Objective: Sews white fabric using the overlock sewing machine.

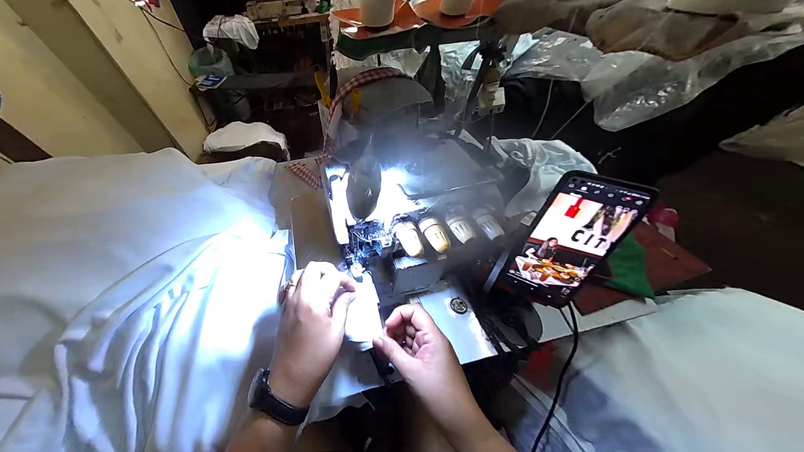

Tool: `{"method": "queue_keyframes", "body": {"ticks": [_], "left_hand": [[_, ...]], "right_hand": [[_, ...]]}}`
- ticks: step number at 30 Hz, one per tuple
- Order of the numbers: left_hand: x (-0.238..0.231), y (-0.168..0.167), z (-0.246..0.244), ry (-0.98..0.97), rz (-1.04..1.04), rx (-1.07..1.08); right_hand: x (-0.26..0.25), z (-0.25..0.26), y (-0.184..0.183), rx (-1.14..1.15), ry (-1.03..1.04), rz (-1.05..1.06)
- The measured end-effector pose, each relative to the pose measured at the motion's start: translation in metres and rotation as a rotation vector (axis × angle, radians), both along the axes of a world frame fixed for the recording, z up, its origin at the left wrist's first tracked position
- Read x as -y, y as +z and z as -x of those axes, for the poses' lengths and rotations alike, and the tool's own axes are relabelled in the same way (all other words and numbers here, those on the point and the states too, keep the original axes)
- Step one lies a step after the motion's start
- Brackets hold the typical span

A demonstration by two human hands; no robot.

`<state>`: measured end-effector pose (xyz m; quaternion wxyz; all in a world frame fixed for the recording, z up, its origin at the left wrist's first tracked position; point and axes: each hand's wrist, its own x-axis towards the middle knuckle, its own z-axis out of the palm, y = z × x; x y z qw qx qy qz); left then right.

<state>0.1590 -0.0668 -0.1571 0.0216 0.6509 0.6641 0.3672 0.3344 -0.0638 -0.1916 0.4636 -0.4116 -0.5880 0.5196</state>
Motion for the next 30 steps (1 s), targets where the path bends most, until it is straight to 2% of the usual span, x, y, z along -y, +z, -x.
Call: {"method": "queue_keyframes", "body": {"ticks": [2, 4, 9, 12, 15, 20, 26, 30], "left_hand": [[0.007, -0.001, -0.009, 0.028, -0.115, -0.230], [0.016, -0.002, -0.020, 0.079, -0.157, -0.365], [0.020, -0.017, -0.018, 0.059, -0.144, -0.236], [0.018, -0.014, -0.010, 0.004, -0.105, -0.229], [0.023, -0.007, -0.014, -0.015, -0.058, -0.283], [0.020, -0.003, -0.031, 0.076, 0.037, -0.313], [0.012, -0.016, -0.014, -0.018, -0.117, -0.155], [0.018, -0.017, -0.002, -0.069, -0.098, -0.180]], "right_hand": [[0.003, 0.002, -0.002, -0.010, -0.007, -0.016], [0.003, 0.004, -0.003, -0.008, -0.007, -0.057], [-0.012, 0.007, -0.003, 0.126, -0.010, -0.345], [-0.016, 0.009, -0.004, 0.255, -0.020, -0.465], [-0.007, 0.006, -0.003, 0.262, 0.012, -0.450], [-0.001, 0.008, -0.006, 0.206, -0.012, -0.411], [-0.015, 0.010, -0.004, 0.321, -0.082, -0.540], [-0.008, 0.010, -0.002, 0.421, -0.112, -0.625]]}}
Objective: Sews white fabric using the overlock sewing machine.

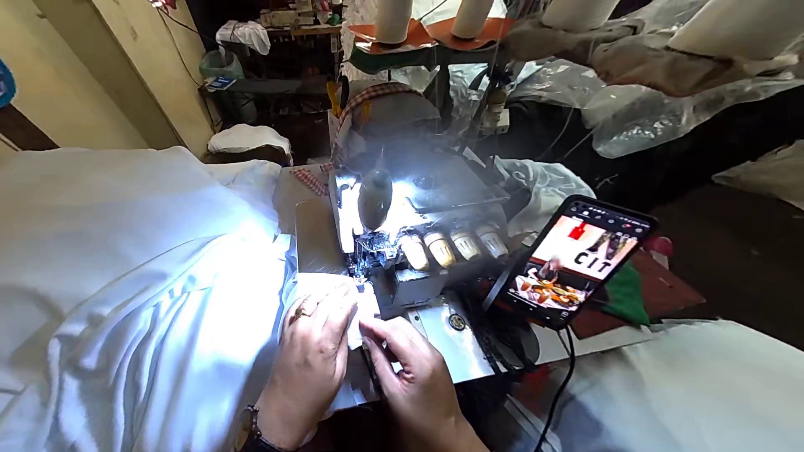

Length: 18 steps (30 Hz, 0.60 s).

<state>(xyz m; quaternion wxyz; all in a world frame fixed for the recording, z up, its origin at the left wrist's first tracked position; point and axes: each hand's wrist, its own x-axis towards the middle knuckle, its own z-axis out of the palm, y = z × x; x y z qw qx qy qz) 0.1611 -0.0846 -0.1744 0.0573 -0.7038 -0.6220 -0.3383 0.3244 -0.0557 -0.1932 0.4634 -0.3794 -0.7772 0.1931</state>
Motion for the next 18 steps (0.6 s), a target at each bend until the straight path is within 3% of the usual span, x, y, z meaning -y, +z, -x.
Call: {"method": "queue_keyframes", "body": {"ticks": [4, 9, 14, 18], "left_hand": [[-0.018, 0.014, 0.017, -0.058, 0.130, -0.005], [-0.062, 0.035, 0.045, -0.048, 0.259, 0.185], [-0.078, 0.024, 0.053, 0.190, 0.204, 0.245], [-0.048, 0.019, 0.054, 0.252, 0.099, 0.322]], "right_hand": [[0.000, 0.012, 0.010, 0.161, -0.078, -0.119], [0.004, 0.031, 0.022, 0.265, -0.098, -0.122], [0.006, 0.021, 0.025, 0.225, -0.001, 0.033], [-0.004, 0.011, 0.030, 0.138, 0.025, 0.118]]}}
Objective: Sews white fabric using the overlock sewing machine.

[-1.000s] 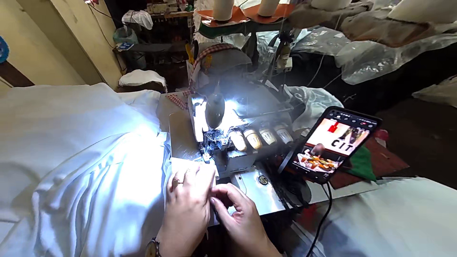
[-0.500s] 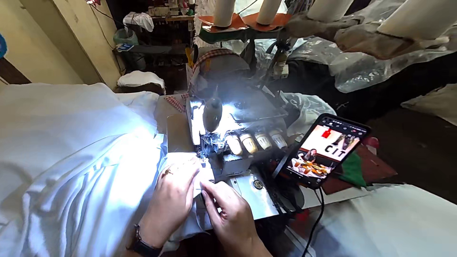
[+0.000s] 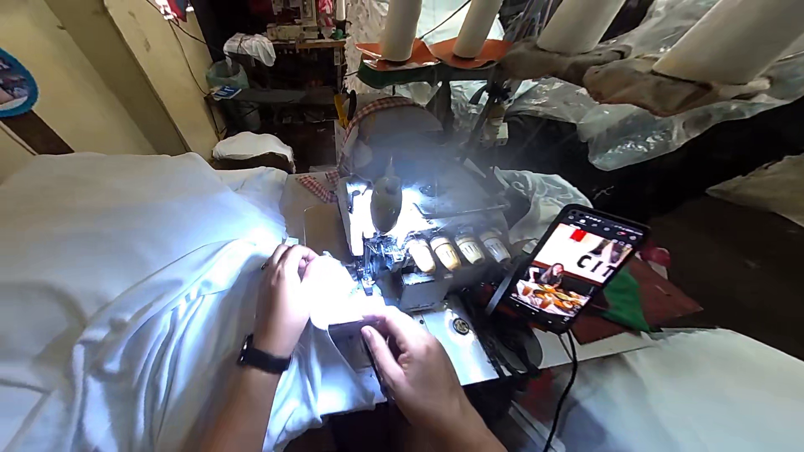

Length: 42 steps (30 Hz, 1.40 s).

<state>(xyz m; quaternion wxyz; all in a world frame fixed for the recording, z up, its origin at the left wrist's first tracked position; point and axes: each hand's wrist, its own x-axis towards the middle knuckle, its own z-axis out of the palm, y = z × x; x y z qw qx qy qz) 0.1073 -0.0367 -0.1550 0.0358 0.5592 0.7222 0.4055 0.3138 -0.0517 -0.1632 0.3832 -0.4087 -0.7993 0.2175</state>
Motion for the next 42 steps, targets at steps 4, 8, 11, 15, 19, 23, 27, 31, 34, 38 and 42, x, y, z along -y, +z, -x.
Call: {"method": "queue_keyframes", "body": {"ticks": [4, 8, 11, 15, 19, 23, 27, 31, 34, 38, 42], "left_hand": [[0.043, 0.012, -0.026, -0.019, -0.083, -0.008], [0.068, 0.015, -0.058, -0.162, -0.053, 0.077], [0.062, 0.010, -0.077, -0.274, -0.005, 0.129], [0.037, 0.004, -0.080, -0.212, -0.149, 0.155], [0.036, 0.003, -0.045, -0.124, -0.094, -0.042], [0.028, -0.006, -0.026, -0.205, 0.171, -0.270], [-0.016, 0.000, -0.016, -0.192, 0.332, -0.386], [-0.061, 0.019, -0.019, -0.150, 0.419, -0.391], [-0.080, 0.047, -0.024, -0.151, 0.616, -0.365], [-0.087, 0.049, -0.023, -0.127, 0.613, -0.374], [-0.070, 0.030, -0.006, -0.081, 0.268, -0.329]], "right_hand": [[-0.010, 0.001, 0.004, -0.129, 0.091, -0.001], [-0.019, -0.007, -0.001, -0.223, 0.337, 0.088], [-0.025, -0.022, -0.004, -0.020, 0.178, -0.028], [-0.027, -0.029, -0.001, 0.154, -0.087, -0.281], [-0.020, -0.049, -0.019, 0.075, -0.051, -0.234], [-0.023, -0.069, -0.071, 0.050, -0.090, -0.146], [-0.026, -0.071, -0.099, 0.005, -0.142, -0.093], [-0.026, -0.067, -0.099, 0.018, -0.181, -0.125], [-0.025, -0.067, -0.098, 0.038, -0.187, -0.156], [-0.025, -0.067, -0.099, 0.050, -0.186, -0.177], [-0.019, -0.078, -0.091, -0.033, -0.106, -0.057]]}}
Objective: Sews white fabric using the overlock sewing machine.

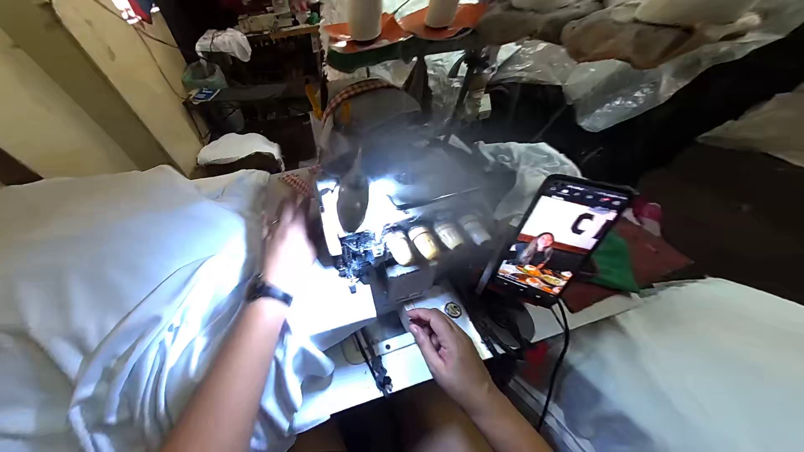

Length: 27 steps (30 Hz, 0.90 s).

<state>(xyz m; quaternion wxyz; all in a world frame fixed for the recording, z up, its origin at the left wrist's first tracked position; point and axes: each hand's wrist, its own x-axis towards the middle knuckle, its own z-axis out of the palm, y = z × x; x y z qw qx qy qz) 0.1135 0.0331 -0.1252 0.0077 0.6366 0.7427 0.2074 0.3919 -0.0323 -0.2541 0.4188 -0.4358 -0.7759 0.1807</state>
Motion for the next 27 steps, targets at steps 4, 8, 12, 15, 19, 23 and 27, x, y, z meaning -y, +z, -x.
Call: {"method": "queue_keyframes", "body": {"ticks": [4, 8, 12, 15, 19, 23, 27], "left_hand": [[0.071, -0.009, 0.016, -0.166, -0.407, -0.046], [0.141, -0.037, 0.010, -0.401, -0.492, -0.127], [0.161, -0.064, 0.003, -0.532, -0.399, -0.456], [0.164, -0.068, 0.005, -0.498, -0.367, -0.527], [0.168, -0.058, 0.002, -0.515, -0.400, -0.300], [0.177, -0.048, -0.004, -0.528, -0.459, -0.008], [0.184, -0.045, -0.008, -0.526, -0.517, 0.092]], "right_hand": [[0.009, -0.044, 0.042, 0.170, -0.216, -0.151], [0.003, -0.090, 0.068, 0.353, -0.401, -0.210], [-0.009, -0.109, 0.067, 0.419, -0.420, -0.165], [-0.015, -0.110, 0.067, 0.414, -0.438, -0.147], [-0.006, -0.081, 0.077, 0.242, -0.327, -0.074], [0.037, -0.001, 0.074, -0.303, 0.220, 0.501], [0.075, 0.060, 0.071, -0.470, 0.615, 1.261]]}}
